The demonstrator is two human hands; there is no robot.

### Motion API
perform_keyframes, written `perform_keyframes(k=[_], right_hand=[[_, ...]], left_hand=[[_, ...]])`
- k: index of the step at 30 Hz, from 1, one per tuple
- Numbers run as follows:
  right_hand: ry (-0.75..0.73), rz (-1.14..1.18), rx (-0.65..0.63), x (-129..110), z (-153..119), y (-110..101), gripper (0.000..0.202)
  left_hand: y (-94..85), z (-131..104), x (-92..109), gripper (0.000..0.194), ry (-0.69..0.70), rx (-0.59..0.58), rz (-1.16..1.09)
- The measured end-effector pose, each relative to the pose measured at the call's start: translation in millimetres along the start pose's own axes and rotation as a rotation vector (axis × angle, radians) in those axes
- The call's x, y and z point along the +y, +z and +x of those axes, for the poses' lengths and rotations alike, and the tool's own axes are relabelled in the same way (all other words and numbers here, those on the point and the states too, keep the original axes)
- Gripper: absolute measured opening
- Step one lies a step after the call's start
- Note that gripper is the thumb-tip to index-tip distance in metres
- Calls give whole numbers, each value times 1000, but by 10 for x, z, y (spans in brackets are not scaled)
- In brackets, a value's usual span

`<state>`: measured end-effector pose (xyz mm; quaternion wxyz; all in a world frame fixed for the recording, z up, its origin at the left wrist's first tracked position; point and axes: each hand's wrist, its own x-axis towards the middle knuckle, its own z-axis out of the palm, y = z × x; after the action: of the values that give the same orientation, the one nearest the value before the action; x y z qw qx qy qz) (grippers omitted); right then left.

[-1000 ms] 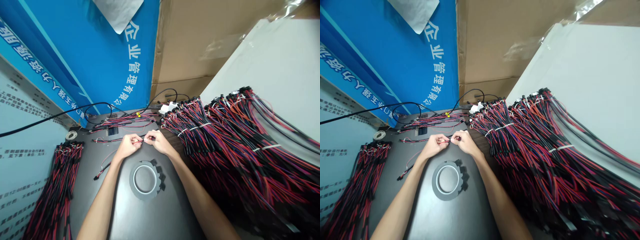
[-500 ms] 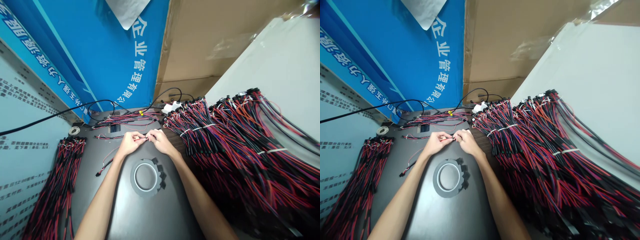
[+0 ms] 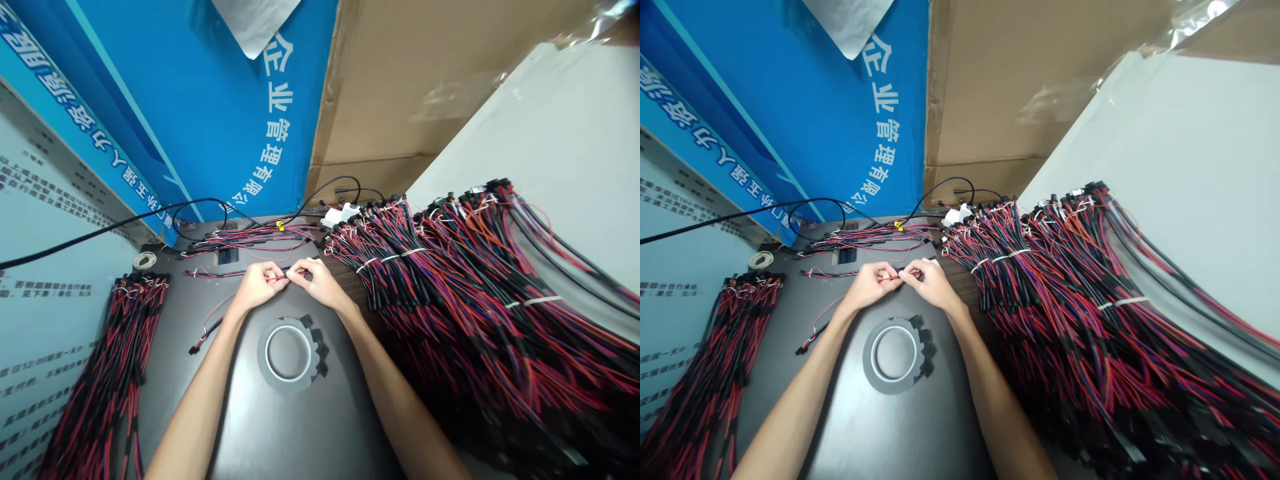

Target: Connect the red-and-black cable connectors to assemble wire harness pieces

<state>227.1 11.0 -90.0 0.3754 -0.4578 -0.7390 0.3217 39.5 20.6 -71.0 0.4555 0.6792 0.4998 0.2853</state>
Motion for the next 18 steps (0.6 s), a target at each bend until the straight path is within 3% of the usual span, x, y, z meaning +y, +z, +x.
perform_keyframes(k=[6,18], right_hand=[[1,-97,-5,-25,5,28,23],[-20,-127,-88,-9,26,3,19]], left_hand=[[-17,-18,26,25,24,-71,-39],[-19,0,19,21,1,-89,-88]])
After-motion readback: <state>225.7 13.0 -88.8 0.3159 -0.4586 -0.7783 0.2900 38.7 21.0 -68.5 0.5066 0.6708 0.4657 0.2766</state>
